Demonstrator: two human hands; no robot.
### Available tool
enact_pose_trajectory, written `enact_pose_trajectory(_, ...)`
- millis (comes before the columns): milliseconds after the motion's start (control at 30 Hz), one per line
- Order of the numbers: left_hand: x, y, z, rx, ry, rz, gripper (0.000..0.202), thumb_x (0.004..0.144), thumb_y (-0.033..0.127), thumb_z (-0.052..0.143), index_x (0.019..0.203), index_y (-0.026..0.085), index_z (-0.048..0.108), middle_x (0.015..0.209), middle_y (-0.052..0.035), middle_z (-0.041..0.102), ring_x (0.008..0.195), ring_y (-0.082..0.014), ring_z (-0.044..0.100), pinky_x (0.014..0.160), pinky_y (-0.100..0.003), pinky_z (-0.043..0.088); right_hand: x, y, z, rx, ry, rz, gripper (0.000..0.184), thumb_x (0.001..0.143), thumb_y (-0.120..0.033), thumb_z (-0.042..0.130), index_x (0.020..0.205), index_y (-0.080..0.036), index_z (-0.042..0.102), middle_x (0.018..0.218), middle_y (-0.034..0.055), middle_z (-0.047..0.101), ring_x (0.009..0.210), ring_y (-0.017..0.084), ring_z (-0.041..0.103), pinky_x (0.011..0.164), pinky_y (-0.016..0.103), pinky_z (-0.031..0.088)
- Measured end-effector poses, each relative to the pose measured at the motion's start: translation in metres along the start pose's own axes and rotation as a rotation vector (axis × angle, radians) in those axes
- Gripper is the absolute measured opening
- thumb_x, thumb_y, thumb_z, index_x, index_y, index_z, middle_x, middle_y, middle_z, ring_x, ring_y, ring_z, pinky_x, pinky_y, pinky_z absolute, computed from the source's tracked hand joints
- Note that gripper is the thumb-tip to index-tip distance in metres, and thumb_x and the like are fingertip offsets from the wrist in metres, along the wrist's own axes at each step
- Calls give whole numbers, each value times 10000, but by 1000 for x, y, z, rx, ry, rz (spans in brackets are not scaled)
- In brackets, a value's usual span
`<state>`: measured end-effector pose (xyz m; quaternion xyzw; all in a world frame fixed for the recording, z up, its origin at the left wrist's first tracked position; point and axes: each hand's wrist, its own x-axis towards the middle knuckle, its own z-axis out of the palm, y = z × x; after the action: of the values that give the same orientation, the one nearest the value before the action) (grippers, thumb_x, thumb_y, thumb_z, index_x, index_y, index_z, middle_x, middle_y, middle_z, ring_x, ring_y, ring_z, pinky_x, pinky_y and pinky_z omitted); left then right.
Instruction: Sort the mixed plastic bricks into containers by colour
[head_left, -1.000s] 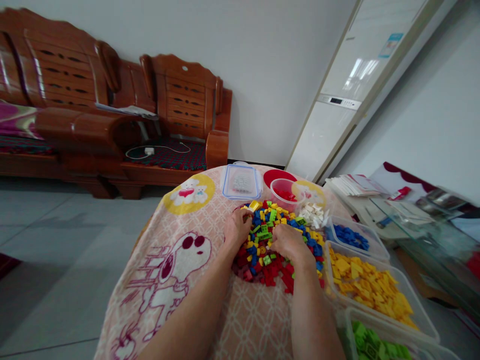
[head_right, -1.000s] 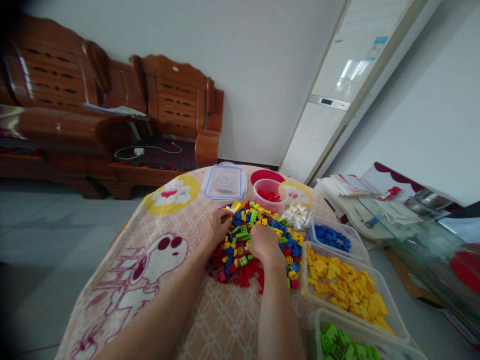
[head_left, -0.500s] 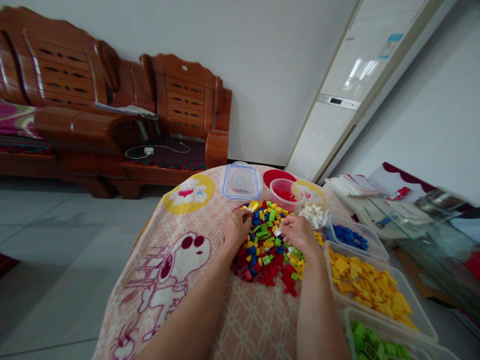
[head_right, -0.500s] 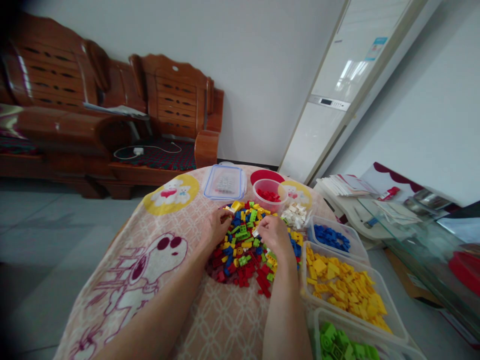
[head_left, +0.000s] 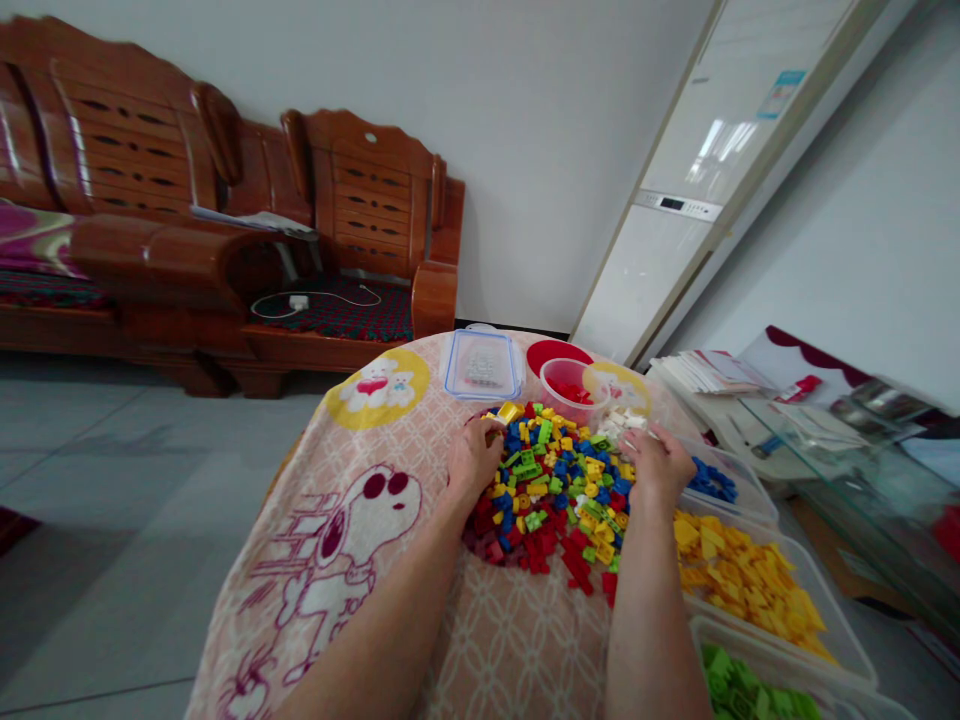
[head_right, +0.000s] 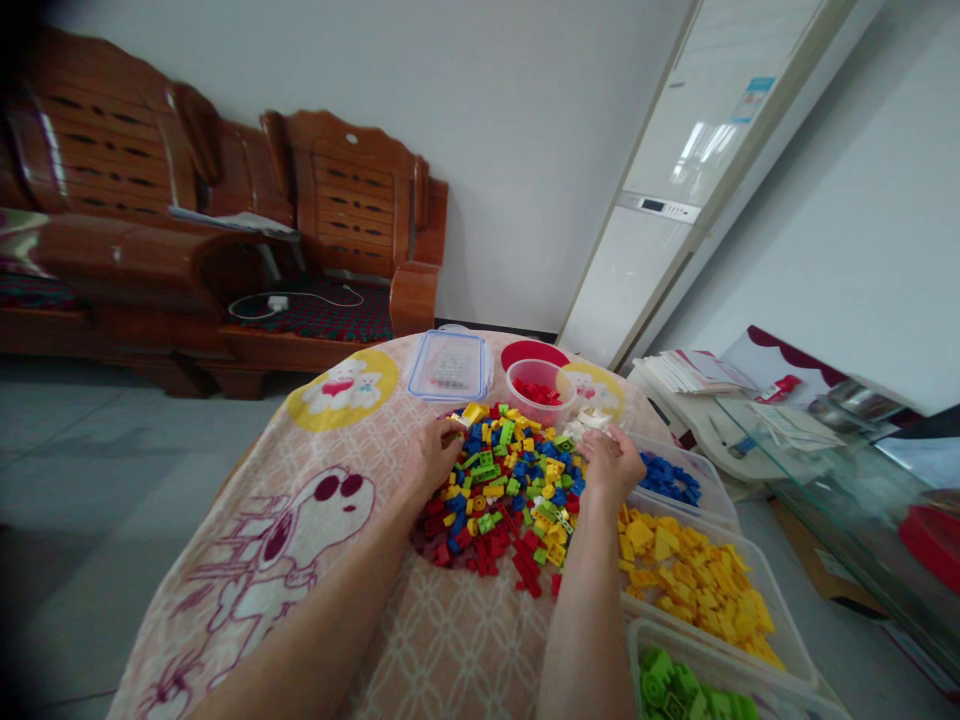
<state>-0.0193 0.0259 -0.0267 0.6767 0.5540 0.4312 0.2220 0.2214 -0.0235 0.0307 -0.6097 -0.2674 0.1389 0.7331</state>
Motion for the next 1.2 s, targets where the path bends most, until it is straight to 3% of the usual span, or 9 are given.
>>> enact_pose_trajectory(100,0,-1,1,2,4,-5,215,780,170,564,934,204,710,972,-57,686,889,-199,617,825,-332,477,-1,-2,0,16,-22,5,452,591,-371,664,964,-118,622,688,12,664,723,220,698,639,333,608)
enact_pose_trajectory(200,0,-2,2,9,5,-12,221,784,182,566,952,205,708,992,-61,685,901,-203,619,832,-338,475,-9,-10,2,-37,-151,70,385,593,-354,663,904,-128,633,633,9,657,608,199,677,523,286,574)
enact_pose_trajectory(300,0,-3,2,5,-2,-9,226,787,179,561,958,204,707,997,-62,687,914,-204,620,840,-339,473,-18,-18,4,-167,-397,124,309,645,-367,654,844,-131,644,613,20,666,518,161,642,444,235,520)
enact_pose_trajectory(500,0,-2,2,8,12,-5,229,781,176,565,960,204,705,995,-58,688,911,-200,621,840,-335,475,-41,-32,10,-592,-1018,162,211,771,-311,565,677,-137,639,618,45,686,478,122,625,402,181,462)
enact_pose_trajectory(667,0,-1,1,-3,10,-4,231,788,174,549,956,189,707,1010,-65,693,919,-198,622,850,-332,473,-62,-40,19,-883,-1330,147,244,759,-236,543,529,-158,561,475,20,620,365,114,558,340,174,393)
enact_pose_trajectory(867,-1,5,-2,20,-11,-26,229,794,174,542,942,187,716,960,-56,698,866,-189,621,800,-316,471,-68,-44,25,-1068,-1335,42,250,744,-168,516,495,-155,542,458,22,605,357,97,540,373,160,370)
enact_pose_trajectory(1033,-2,9,-5,19,-5,-34,228,795,177,541,937,194,719,961,-56,704,858,-192,629,790,-317,474,-65,-41,23,-1056,-1351,-89,204,741,-137,495,659,-148,681,493,2,619,389,94,560,423,158,375)
enact_pose_trajectory(1200,-2,9,-5,9,1,-24,224,785,169,550,927,195,720,971,-53,709,903,-197,633,841,-327,472,-74,-48,33,-1288,-1308,-187,144,754,-177,592,719,-162,731,542,28,654,480,121,615,496,180,398)
